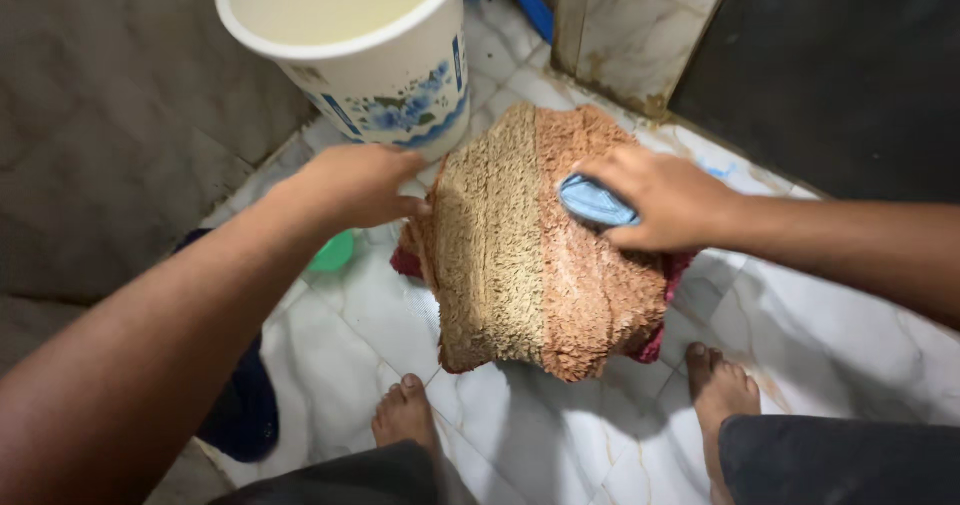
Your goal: The person washes a mat by applying water from a small container, scrubbing the surface with a blue brush, and rinsing it while the mat sits on a green basin.
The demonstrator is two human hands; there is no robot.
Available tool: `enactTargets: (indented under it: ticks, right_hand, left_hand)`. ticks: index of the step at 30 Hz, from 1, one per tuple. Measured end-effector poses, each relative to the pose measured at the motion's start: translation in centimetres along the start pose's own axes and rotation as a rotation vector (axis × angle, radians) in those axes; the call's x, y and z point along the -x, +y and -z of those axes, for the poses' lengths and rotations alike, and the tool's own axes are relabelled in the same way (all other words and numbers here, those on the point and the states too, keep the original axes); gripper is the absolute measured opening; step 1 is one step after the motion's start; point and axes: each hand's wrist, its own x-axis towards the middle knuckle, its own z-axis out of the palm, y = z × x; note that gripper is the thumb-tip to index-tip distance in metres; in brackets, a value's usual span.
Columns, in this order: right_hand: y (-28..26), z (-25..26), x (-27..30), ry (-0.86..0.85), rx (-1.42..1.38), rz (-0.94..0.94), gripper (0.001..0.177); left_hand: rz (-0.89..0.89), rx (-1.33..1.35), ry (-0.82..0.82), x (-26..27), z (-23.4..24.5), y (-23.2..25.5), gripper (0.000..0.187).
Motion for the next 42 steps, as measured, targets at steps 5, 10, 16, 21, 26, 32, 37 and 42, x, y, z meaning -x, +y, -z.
enactTargets:
  ticks: [5,10,16,21,26,32,37,42]
  right_hand:
    - [-3.9,-0.4,2.4,-0.089,-0.055,0.148,0.083]
    - [-6.2,-0.8,6.9,-0.081,-0.113,0.506,0.088]
    - [-3.0,0.2,7.8,-0.192,-0.050,0.610,0.091]
    - [2.1,1.0,5.9,-0.145,0.139,0.175,0.093]
    - [3.7,1.3,3.7,-0.043,0.101,-0.211,0.087]
    - [-1.6,-1.1,2.1,0.008,0.034,-0.125,0.087]
    - [-8.8,-1.8,3.5,-0.172,-0.047,0.071,0.087]
    - [-10.6,-1.2,5.2,-0.257,-0.031,0.642,0.094]
  left_hand:
    - [-0.076,-0.154,-0.274,-0.9,2.6,7.5,0.060]
    - [-0.141,-0.184,-0.116,-0.2,-1.9,9.2,0.075]
    - [-0.188,-0.158,-0.095,-0.9,-3.4,8.2,0.093]
    - [-0.181,-0.115,-0.095,-1.3,-3.6,8.0,0.090]
    - [-0.172,-0.154,-0.059,-1.4,-4.0,8.2,0.086]
    - [-0.138,-0.170,-0.160,-1.6,-3.8,8.4,0.094]
    - [-0.150,-0.225,-0.191,-1.9,-3.5,8.6,0.100]
    - [-0.119,-0.253,-0.239,-1.9,-3.1,9.1,0.118]
